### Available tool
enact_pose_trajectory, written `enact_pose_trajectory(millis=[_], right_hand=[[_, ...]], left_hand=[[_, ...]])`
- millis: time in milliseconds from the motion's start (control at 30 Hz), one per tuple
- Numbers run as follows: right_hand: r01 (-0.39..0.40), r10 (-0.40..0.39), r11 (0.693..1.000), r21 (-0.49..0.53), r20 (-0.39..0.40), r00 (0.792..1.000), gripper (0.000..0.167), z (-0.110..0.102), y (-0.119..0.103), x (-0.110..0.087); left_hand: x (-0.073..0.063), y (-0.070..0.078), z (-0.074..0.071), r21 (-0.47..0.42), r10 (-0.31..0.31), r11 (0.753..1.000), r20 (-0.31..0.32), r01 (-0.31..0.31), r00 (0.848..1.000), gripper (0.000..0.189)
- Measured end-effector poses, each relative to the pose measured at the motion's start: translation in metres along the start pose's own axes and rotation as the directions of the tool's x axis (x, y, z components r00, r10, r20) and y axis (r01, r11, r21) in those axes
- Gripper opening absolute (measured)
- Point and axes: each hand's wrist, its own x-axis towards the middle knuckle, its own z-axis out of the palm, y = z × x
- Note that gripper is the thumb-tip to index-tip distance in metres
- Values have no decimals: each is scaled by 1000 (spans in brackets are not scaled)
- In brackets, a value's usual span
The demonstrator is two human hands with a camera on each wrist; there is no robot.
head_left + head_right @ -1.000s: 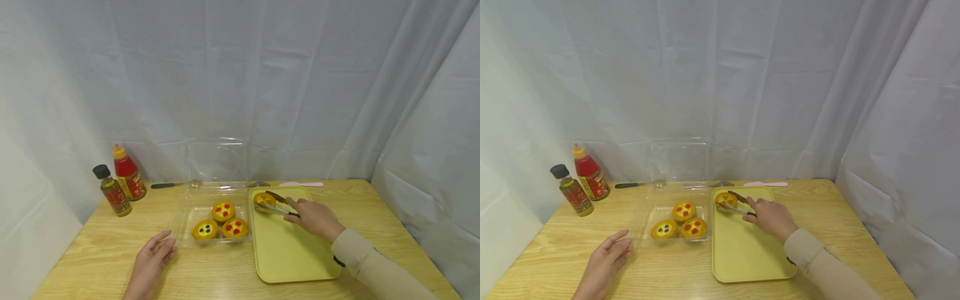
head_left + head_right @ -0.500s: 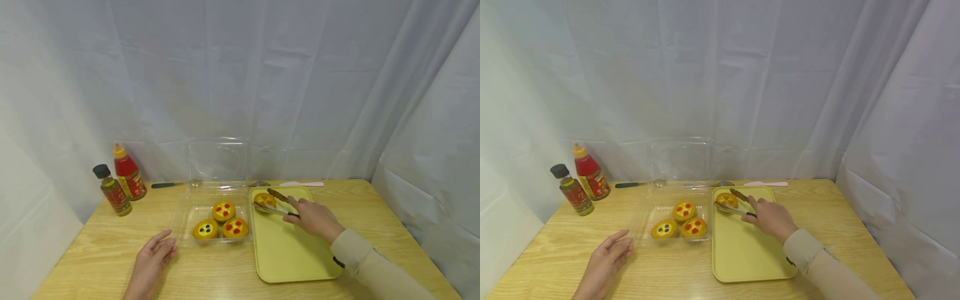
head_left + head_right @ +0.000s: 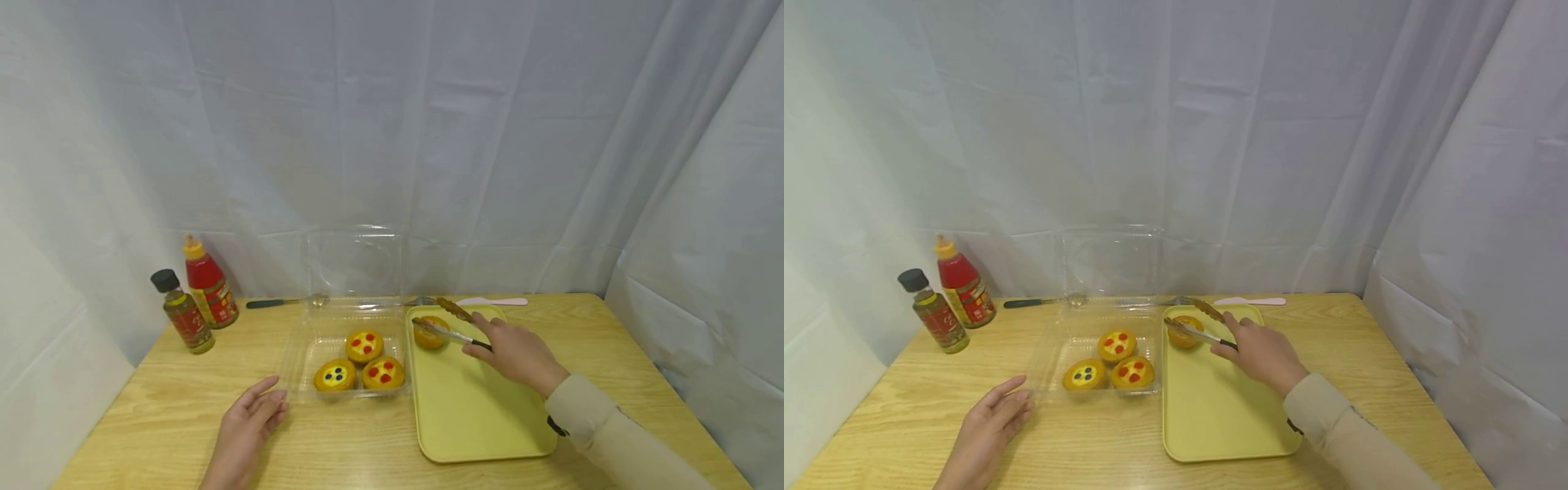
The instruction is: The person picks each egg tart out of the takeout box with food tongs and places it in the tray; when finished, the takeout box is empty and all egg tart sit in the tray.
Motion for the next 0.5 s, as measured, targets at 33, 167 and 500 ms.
enact_pose_trajectory(millis=[33, 167, 500], right_hand=[[-1, 1, 1000, 7, -7, 1000, 70, -1, -1, 0], [-8, 9, 1000, 9, -23, 1000, 72, -5, -2, 0], [5, -3, 1000, 31, -57, 998, 77, -15, -8, -2]], left_hand=[[0, 0, 0, 1, -4, 1000, -3, 4, 1000, 51], [0, 0, 0, 2, -9, 1000, -6, 9, 1000, 50], [1, 0, -1, 9, -18, 1000, 4, 18, 1000, 50]])
